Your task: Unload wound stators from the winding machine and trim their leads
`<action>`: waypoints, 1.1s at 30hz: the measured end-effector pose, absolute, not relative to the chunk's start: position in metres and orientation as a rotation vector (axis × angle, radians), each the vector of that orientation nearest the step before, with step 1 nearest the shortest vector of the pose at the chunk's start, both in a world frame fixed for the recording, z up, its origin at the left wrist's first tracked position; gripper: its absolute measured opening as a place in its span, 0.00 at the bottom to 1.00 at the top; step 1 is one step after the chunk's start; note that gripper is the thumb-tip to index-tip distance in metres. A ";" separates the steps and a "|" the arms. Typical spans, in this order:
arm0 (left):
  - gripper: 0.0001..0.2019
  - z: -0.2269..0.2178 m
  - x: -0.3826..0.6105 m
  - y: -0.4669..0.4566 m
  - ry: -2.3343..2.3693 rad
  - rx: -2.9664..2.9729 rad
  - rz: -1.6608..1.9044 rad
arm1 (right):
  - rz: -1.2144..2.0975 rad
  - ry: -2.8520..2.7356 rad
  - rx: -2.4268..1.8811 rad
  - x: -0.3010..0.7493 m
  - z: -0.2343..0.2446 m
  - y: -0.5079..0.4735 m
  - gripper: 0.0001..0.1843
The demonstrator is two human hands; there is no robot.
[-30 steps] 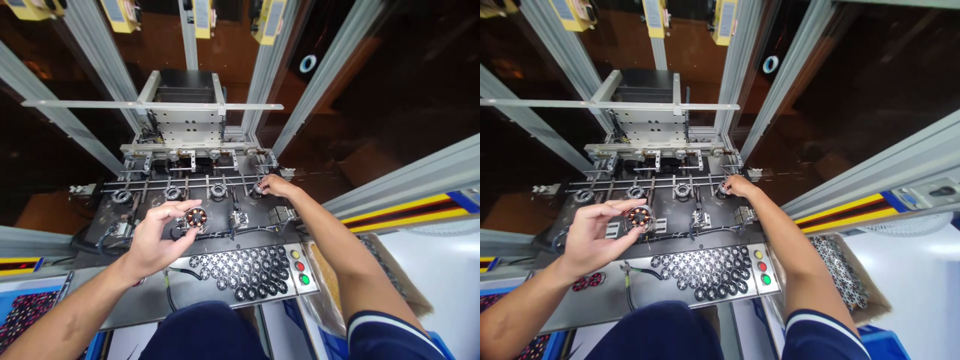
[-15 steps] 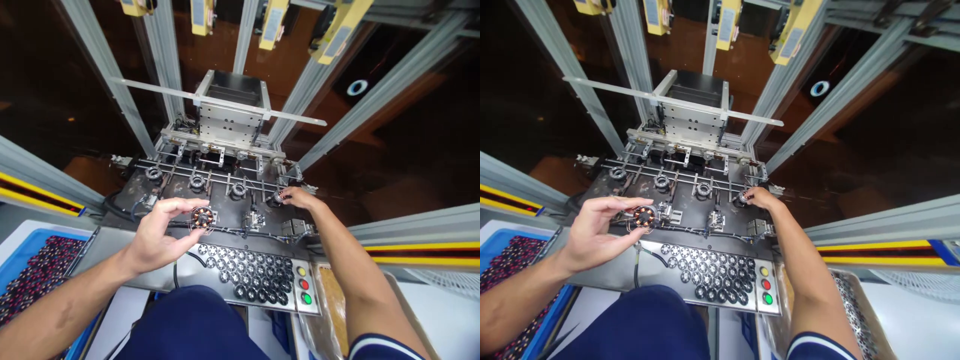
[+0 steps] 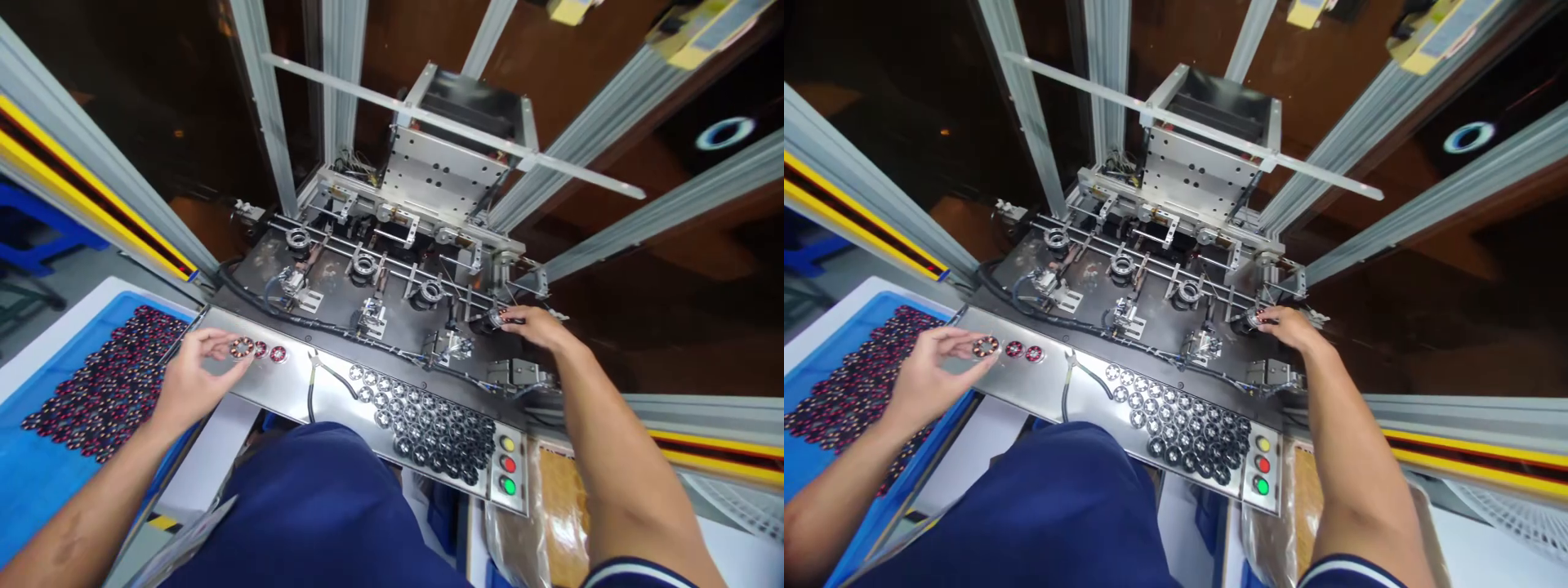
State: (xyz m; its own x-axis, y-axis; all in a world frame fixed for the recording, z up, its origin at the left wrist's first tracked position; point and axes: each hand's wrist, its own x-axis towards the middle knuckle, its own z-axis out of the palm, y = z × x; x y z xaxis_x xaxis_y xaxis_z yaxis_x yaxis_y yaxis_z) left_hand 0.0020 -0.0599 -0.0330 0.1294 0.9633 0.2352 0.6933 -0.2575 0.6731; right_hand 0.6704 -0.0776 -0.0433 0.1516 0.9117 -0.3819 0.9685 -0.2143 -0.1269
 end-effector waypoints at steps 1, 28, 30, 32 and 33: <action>0.26 -0.046 -0.007 -0.066 1.639 2.001 0.871 | -0.575 1.865 2.264 0.670 -0.043 -0.078 0.13; 0.22 -0.140 -0.026 -0.069 1.627 1.945 0.680 | -0.459 2.990 1.494 0.269 -0.041 -0.118 0.10; 0.25 -0.136 -0.028 -0.072 1.611 1.972 0.695 | -0.514 2.976 1.367 0.211 -0.073 -0.106 0.04; 0.27 -0.132 -0.032 -0.078 1.617 1.988 0.726 | -0.527 2.936 1.356 0.175 -0.097 -0.092 0.06; 0.28 -0.130 -0.034 -0.082 1.626 1.991 0.745 | -0.527 2.917 1.373 0.164 -0.105 -0.086 0.08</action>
